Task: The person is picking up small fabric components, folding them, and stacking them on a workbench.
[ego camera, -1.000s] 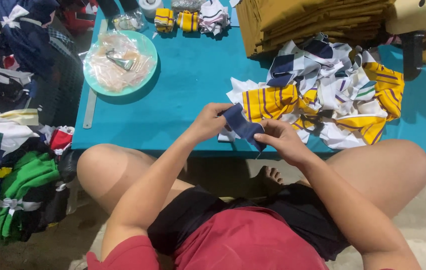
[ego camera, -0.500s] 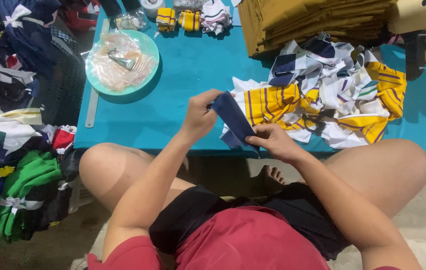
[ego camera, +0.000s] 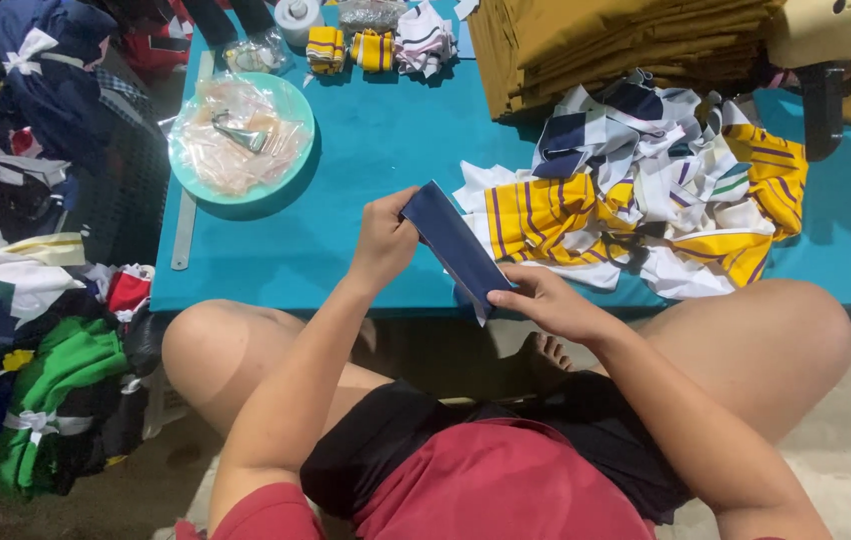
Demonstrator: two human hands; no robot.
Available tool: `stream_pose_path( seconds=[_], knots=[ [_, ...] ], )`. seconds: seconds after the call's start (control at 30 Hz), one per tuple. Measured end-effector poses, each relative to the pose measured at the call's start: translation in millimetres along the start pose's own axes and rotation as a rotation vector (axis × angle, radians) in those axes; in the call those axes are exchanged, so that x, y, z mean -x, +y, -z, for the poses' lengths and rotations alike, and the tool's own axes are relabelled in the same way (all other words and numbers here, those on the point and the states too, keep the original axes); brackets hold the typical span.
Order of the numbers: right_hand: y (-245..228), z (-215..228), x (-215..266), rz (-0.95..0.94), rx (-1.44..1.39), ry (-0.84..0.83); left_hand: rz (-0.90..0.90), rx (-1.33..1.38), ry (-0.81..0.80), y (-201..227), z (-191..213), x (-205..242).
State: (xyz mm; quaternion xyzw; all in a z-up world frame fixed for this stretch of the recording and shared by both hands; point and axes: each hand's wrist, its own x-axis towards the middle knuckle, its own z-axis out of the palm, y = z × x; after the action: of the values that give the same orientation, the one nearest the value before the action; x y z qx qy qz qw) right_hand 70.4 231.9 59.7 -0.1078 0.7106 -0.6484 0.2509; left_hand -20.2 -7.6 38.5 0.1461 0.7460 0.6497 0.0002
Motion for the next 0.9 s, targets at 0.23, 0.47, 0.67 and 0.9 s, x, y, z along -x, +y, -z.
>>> stream_pose_path(
  seconds=[0.23,0.47,0.67,0.9],
  knots=[
    [-31.5,7.7,6.9,-0.084,0.023,0.055,0.038,-0.060,0.072,-3.8,6.4,-1.0],
    [-27.5,27.1,7.4,-0.140,-0.046,0.182,0.115,-0.053,0.042,17.7,6.9,-3.8],
    [-40.9,25.8,16.2,-0.198,-0.056,0.159,0.201,-0.123,-0.126,38.4,10.2,-10.2],
    [-84.2,5.9,50.0,-0.221,-0.022,0.185,0.251,-0.086,-0.232,53.3,9.6,-6.1]
  ],
)
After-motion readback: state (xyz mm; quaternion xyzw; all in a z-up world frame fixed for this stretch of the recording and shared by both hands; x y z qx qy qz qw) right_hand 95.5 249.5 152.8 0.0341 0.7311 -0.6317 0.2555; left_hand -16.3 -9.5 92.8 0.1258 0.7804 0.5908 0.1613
